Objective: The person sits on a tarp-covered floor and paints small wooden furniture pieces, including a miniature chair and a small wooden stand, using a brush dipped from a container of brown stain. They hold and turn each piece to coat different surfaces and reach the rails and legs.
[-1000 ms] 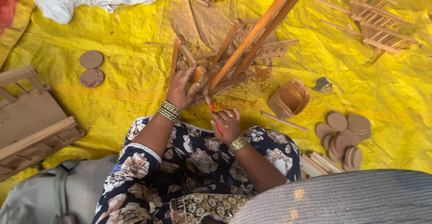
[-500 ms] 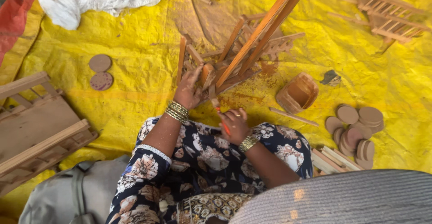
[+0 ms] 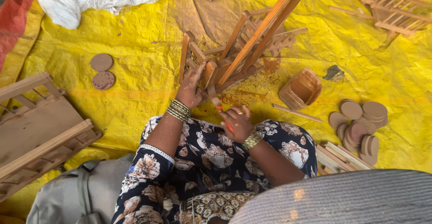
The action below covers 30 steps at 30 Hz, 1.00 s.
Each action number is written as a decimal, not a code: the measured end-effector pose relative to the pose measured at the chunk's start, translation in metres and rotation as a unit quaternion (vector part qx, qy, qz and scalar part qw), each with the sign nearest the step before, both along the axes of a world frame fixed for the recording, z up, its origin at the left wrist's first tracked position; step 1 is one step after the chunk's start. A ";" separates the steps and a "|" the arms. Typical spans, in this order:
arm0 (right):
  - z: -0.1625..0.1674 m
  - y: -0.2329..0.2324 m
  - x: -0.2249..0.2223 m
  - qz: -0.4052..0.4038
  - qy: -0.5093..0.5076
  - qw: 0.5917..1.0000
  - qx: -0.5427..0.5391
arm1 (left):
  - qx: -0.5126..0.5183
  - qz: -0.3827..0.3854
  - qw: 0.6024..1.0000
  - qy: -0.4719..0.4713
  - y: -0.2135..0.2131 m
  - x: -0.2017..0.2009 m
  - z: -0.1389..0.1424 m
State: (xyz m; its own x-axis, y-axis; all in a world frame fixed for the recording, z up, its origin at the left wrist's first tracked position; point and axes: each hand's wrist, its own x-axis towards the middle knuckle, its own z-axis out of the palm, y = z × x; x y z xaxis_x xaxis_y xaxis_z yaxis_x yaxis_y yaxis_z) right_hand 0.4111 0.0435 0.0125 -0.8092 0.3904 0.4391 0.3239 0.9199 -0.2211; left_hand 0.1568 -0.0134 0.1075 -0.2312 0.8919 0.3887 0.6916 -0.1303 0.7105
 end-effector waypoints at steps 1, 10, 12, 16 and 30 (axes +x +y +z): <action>0.002 0.001 0.008 0.006 -0.017 1.000 -0.019 | -0.025 -0.003 1.000 -0.001 -0.001 0.000 0.000; 0.008 0.001 -0.015 -0.034 0.152 0.979 0.130 | -0.031 -0.019 0.999 0.005 0.001 -0.002 0.002; 0.005 -0.004 -0.015 0.001 0.078 0.994 0.073 | -0.091 -0.007 0.996 -0.004 0.000 -0.003 0.001; 0.014 -0.001 0.007 0.022 0.062 0.998 -0.014 | -0.039 -0.001 0.999 0.012 -0.003 -0.003 -0.004; 0.072 0.016 -0.001 -0.065 0.166 0.982 0.057 | 0.010 0.064 0.997 0.043 -0.002 0.004 0.000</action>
State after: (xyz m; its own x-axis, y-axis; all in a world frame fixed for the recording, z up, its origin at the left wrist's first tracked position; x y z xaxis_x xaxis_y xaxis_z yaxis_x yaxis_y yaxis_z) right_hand 0.4102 0.0593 0.0843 -0.5610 0.4137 0.7170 0.3682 0.9005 -0.2314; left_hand 0.1605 -0.0158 0.1074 -0.3076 0.8492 0.4293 0.7614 -0.0509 0.6463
